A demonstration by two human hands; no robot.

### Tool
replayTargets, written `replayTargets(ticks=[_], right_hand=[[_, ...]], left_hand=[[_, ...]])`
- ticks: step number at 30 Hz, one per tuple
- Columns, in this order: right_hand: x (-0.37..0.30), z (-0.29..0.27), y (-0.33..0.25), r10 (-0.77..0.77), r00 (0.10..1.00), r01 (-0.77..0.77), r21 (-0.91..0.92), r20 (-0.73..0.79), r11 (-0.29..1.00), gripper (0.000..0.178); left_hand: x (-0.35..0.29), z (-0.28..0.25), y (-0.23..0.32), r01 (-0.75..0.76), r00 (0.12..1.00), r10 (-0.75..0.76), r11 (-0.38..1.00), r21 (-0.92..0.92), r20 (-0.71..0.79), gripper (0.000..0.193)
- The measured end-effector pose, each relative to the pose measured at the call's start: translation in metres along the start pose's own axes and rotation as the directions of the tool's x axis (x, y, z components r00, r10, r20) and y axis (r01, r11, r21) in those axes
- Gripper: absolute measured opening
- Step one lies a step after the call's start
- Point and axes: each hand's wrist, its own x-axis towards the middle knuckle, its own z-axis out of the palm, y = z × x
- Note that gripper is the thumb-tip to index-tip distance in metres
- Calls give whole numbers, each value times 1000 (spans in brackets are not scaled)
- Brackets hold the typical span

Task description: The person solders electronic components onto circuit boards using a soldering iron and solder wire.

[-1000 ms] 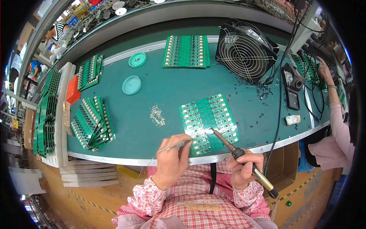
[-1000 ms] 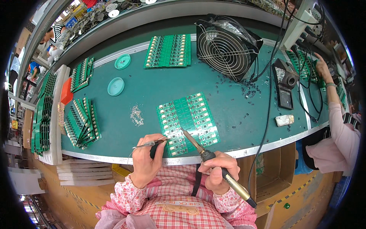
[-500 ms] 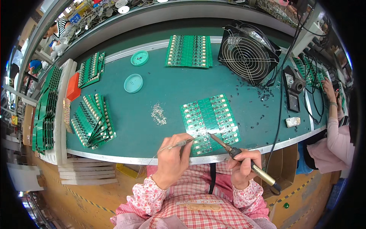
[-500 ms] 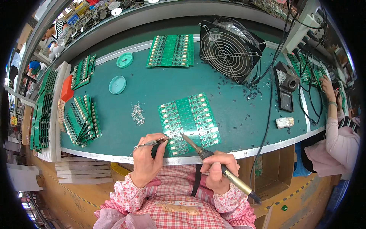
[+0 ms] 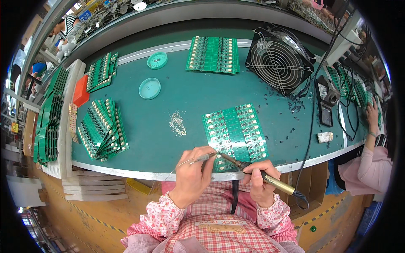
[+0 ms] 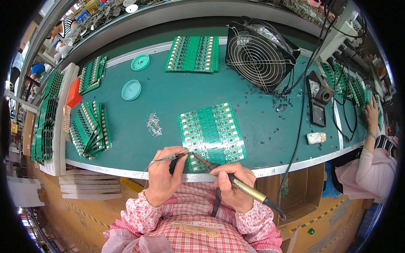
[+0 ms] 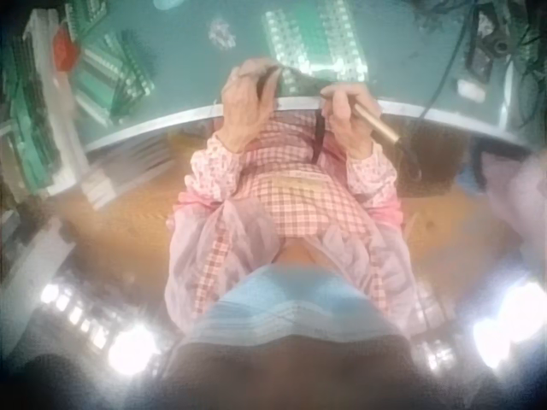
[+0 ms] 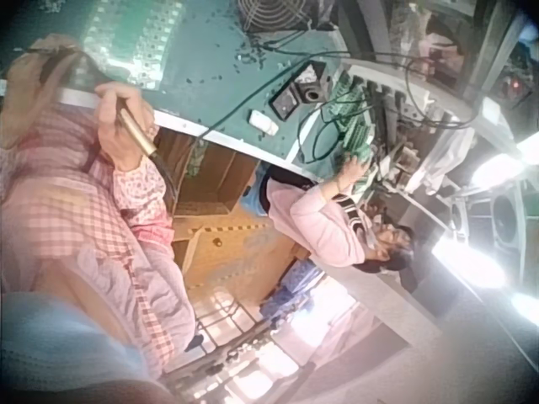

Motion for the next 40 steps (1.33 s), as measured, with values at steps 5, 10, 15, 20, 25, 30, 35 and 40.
replayTargets(ticks=[5,10,15,20,25,30,35,40], right_hand=[[-1,0,0,-20,1000,20,-26,9,999,15],[3,-3,0,-157,985,165,-118,72,979,10],[4,-1,0,-192,978,198,-80,77,977,8],[3,-2,0,-190,979,196,-90,73,976,8],[-7,-8,3,-117,992,115,-64,-36,991,17],[-12,-13,4,-38,995,36,-23,-96,999,19],[-11,-14,2,-93,994,92,-16,-55,996,17],[-5,-8,-1,-67,997,67,1,36,998,15]], left_hand=[[0,1,0,-9,1000,9,1000,-11,-10,19],[0,1,-2,-24,1000,24,1000,-9,-11,20],[0,1,-1,-31,999,31,1000,-3,-14,20],[0,1,-1,-34,999,34,999,-4,-17,19],[1,1,1,-28,999,28,1000,-6,-21,19],[0,1,0,-31,999,31,1000,-3,-19,18],[1,1,0,-34,999,34,999,-3,-17,18],[0,0,1,-16,1000,16,1000,4,-5,18]])
